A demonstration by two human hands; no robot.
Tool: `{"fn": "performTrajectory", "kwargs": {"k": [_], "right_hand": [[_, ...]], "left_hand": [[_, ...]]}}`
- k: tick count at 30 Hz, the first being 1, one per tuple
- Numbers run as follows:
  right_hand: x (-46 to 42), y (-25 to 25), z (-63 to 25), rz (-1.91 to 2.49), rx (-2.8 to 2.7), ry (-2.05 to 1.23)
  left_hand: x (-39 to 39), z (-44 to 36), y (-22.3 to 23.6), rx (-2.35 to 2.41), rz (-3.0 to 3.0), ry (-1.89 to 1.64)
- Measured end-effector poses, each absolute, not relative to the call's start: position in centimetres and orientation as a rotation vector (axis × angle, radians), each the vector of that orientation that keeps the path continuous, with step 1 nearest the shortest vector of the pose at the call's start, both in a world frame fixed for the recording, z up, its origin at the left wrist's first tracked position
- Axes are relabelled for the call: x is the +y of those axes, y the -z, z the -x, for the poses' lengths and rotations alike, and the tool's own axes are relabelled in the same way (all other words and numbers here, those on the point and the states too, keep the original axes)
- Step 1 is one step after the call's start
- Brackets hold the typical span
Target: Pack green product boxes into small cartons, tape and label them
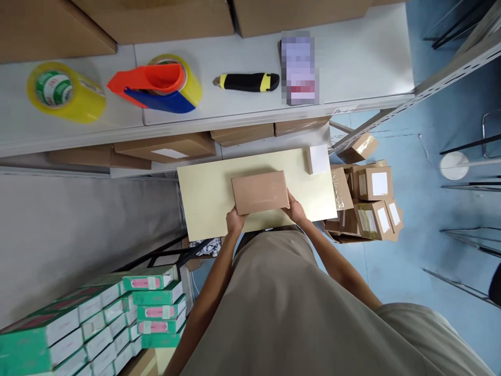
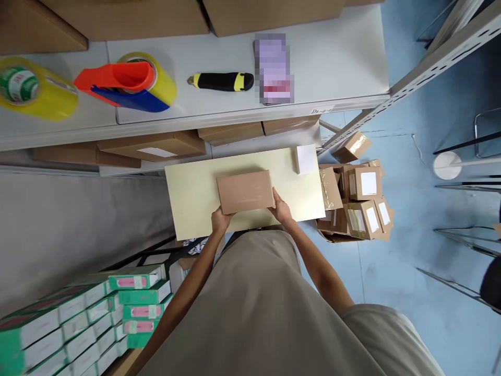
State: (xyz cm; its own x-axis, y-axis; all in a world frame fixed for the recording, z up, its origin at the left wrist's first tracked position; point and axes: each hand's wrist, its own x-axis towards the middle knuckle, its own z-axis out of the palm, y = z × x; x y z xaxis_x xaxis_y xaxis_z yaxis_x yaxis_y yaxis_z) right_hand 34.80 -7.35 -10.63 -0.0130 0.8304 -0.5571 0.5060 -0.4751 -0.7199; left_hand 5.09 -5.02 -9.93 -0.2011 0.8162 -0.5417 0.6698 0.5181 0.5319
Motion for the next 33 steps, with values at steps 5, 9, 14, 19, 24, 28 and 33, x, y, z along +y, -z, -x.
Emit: {"fn": "performTrajectory", "kwargs": {"k": [5, 9, 14, 19, 24, 28, 33], "right_hand": [[-7.4, 10.3, -34.7, 1.921, -1.332, -1.504], [-6.7, 8.0, -35.2, 1.827, -1.289, -1.470], [-3.8, 3.6, -36.3, 1.953, -1.396, -1.350], [-1.8, 2.8, -35.7, 2.088, -1.546, -1.252], [-2.5, 4.6, -36.3, 2.109, -1.538, -1.326], [-4.9, 5.7, -38.9, 1.980, -1.403, -1.450], [-7.3, 6.6, -39.1, 1.897, -1.314, -1.594]], "left_hand": [[-5.3, -6.0, 9.7, 1.962, -1.040, -0.375], [-5.5, -6.8, 8.1, 1.961, -0.998, -0.470], [-3.8, -5.9, 4.5, 2.036, -1.006, -0.705], [-0.9, -4.8, 2.9, 2.091, -1.125, -0.647], [-0.9, -4.2, 3.8, 2.011, -1.211, -0.505], [-2.5, -3.1, 4.7, 1.770, -1.054, -0.621], [-3.5, -2.8, 5.5, 1.537, -1.008, -0.524]]}}
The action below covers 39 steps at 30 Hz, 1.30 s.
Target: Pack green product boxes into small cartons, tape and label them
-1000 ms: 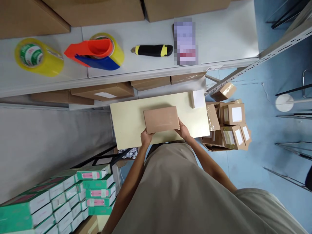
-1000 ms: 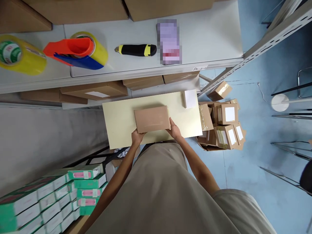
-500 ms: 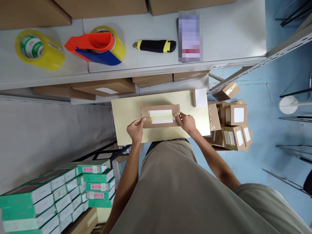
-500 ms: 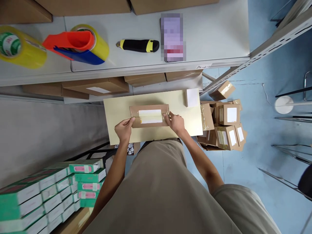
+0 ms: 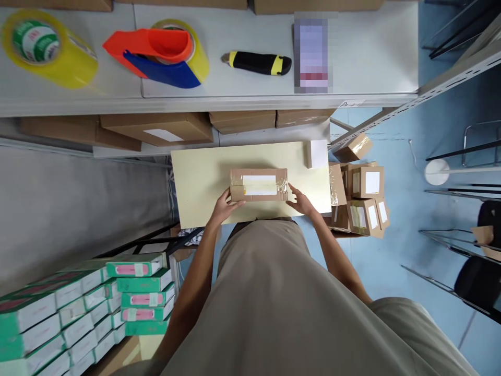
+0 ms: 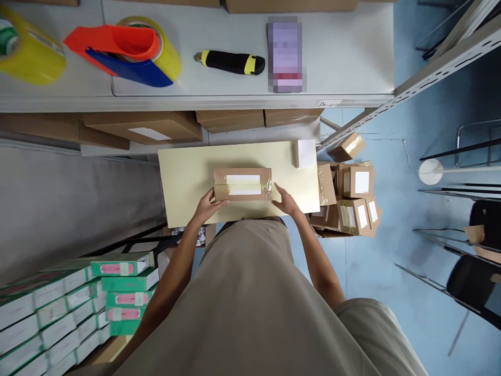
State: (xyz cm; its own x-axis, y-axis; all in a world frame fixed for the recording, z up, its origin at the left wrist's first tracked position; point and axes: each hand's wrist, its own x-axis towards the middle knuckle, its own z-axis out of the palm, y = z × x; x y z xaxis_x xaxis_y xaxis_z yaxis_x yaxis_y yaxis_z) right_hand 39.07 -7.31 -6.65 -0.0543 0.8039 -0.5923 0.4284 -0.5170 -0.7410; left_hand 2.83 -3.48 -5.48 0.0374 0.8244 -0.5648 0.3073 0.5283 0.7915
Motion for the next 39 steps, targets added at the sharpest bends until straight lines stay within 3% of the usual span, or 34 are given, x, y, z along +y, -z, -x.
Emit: {"fn": "performTrajectory", "kwargs": {"k": [8, 12, 21, 28, 33, 39], "right_hand": [[-4.2, 4.0, -36.6, 1.751, -1.316, -1.394], [-2.2, 4.5, -35.9, 1.887, -1.264, -1.305], [0.2, 7.4, -33.3, 2.164, -1.390, -1.278], [1.1, 9.0, -42.5, 2.151, -1.765, -0.754], [2.3, 10.5, -49.7, 2.097, -2.015, -0.818], [3.0, 10.5, -51.7, 1.998, -2.241, -0.843]], "left_hand": [[0.1, -2.6, 3.3, 1.789, -1.329, -0.549], [2.2, -3.0, 2.5, 1.976, -1.445, -0.446], [3.3, -3.2, 5.2, 2.071, -1.298, -0.154], [4.4, -8.4, 5.2, 1.992, -1.674, -0.595], [5.6, -16.3, 4.1, 1.647, -1.914, -0.639], [6.3, -22.4, 3.7, 1.472, -1.962, -0.602]]}}
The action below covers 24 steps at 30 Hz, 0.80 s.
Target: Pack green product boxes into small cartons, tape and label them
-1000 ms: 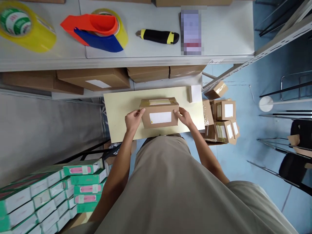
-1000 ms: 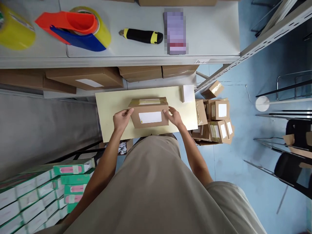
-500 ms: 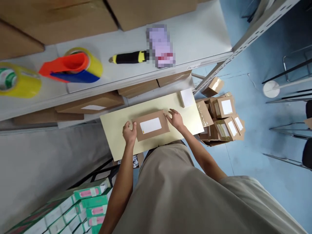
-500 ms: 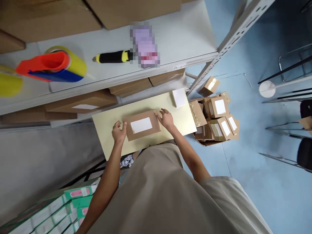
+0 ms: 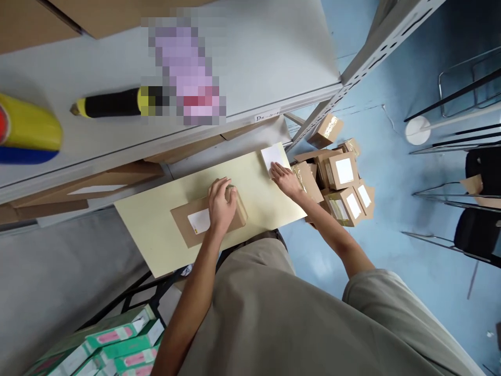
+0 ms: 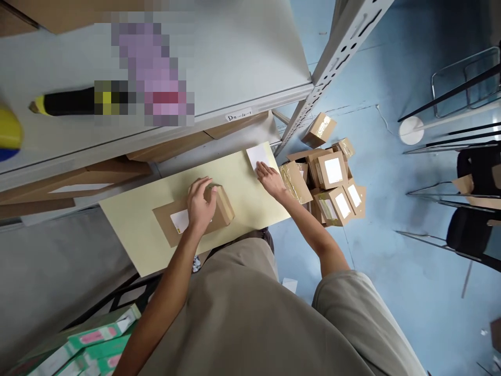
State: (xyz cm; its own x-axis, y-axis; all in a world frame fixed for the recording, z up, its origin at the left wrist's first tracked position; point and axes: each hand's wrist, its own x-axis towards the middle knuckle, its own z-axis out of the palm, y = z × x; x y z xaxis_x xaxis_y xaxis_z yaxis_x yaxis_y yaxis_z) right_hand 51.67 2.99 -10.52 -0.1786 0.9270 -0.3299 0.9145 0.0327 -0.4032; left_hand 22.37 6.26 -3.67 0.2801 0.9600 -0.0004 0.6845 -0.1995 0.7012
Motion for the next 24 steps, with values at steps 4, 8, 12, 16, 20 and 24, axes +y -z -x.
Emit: {"fn": "performTrajectory", "kwargs": {"k": [4, 8, 12, 16, 20, 24], "right_hand": [[3.7, 9.9, -52.4, 1.976, -2.288, -0.898], [4.8, 9.1, -53.2, 1.985, -2.269, -0.968], [5.8, 8.0, -53.6, 2.085, -2.113, -1.060], [6.5, 6.7, -54.0, 2.134, -1.929, -1.128], [7.7, 5.5, -55.0, 2.078, -1.714, -1.144], [10.9, 4.2, -56.2, 1.977, -1.640, -0.990]], "left_hand": [[5.6, -23.6, 3.6, 1.446, -1.939, -0.539], [4.9, -24.2, 3.5, 1.443, -1.925, -0.501], [4.8, -25.2, 3.6, 1.420, -1.926, -0.441], [5.3, -26.7, 3.8, 1.362, -1.967, -0.359], [6.1, -28.9, 4.2, 1.276, -2.034, -0.226], [7.7, -31.9, 5.2, 1.157, -2.120, -0.061]]}}
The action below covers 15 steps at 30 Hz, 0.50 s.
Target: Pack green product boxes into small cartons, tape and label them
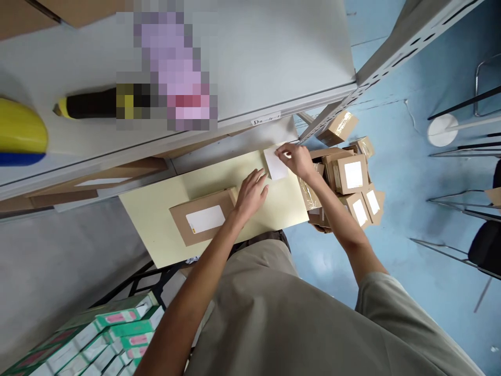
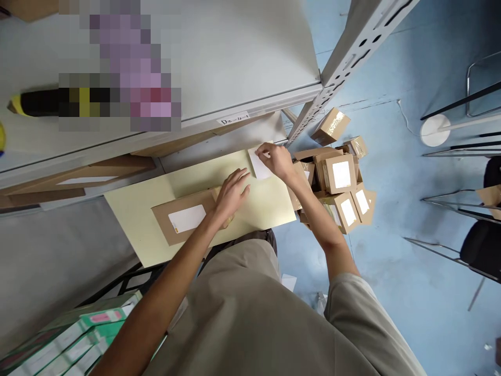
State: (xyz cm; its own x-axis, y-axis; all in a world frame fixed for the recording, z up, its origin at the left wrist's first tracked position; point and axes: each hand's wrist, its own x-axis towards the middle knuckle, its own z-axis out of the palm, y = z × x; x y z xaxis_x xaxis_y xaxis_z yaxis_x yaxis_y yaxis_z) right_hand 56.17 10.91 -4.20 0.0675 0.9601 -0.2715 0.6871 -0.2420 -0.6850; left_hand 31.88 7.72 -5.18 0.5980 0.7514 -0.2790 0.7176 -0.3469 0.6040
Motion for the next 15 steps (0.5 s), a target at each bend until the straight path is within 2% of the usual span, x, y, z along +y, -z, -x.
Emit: {"fn": "performTrajectory", "kwargs": {"k": [6, 15], "right_hand": [[17.6, 3.4, -56.6, 1.921, -1.801, -0.850], [19.9, 4.5, -56.7, 1.881, -2.003, -0.992]], "left_hand": [[11.0, -36.1, 7.0, 1.086, -2.180, 0.247], [13.1, -37.8, 7.7, 1.155, -2.135, 0.523]]}}
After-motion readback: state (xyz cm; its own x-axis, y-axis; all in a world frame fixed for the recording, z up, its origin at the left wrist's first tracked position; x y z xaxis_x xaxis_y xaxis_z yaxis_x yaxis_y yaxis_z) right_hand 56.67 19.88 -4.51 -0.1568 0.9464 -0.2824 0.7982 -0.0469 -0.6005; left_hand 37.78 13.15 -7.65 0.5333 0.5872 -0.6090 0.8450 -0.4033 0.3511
